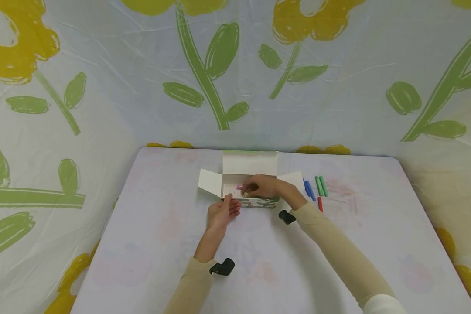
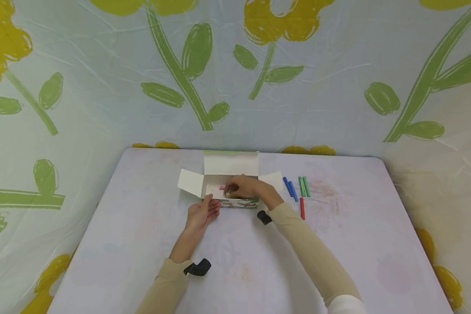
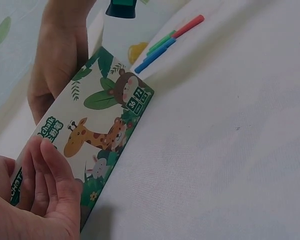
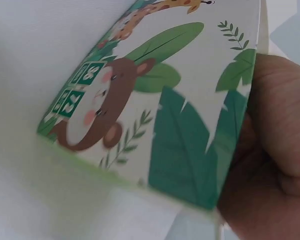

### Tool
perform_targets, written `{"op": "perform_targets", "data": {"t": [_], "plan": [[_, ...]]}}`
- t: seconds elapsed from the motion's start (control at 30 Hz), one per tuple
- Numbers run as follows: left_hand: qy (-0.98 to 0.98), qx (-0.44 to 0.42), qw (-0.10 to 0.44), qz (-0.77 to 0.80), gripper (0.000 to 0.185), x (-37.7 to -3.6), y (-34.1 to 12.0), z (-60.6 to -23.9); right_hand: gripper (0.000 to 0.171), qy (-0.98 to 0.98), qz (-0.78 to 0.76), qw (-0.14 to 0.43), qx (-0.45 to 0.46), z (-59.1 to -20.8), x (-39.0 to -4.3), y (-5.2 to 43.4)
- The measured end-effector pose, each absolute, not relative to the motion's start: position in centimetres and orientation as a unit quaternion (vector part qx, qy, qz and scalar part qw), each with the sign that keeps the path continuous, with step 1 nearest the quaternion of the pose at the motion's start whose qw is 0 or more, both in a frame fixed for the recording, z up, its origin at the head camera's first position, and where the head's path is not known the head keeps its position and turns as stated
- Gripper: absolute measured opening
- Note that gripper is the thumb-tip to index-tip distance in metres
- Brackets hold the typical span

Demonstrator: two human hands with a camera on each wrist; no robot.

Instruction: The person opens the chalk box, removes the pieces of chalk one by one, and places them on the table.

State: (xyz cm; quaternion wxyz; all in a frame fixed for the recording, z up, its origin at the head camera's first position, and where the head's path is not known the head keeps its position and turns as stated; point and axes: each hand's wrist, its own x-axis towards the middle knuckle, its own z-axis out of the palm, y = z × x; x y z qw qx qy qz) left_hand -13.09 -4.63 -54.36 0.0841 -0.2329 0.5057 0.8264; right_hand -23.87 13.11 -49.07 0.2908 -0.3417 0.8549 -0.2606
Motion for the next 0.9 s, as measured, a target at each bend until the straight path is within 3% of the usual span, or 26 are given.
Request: {"op": "perform_targets", "data": {"t": [0.53, 0.9], "plan": [[0.517, -0.23, 0.086, 0.82, 0.033, -13.1, -4.6, -54.9, 0.022, 0.846, -0.399, 0.134, -0.327, -47.3, -22.5, 17.3], [0.517, -0.236, 0.092, 0.817, 0.034, -13.2, -4.7, -54.7, 0.031, 0.839, -0.474, 0.125, -0.234, -45.3, -22.2, 21.6]]}}
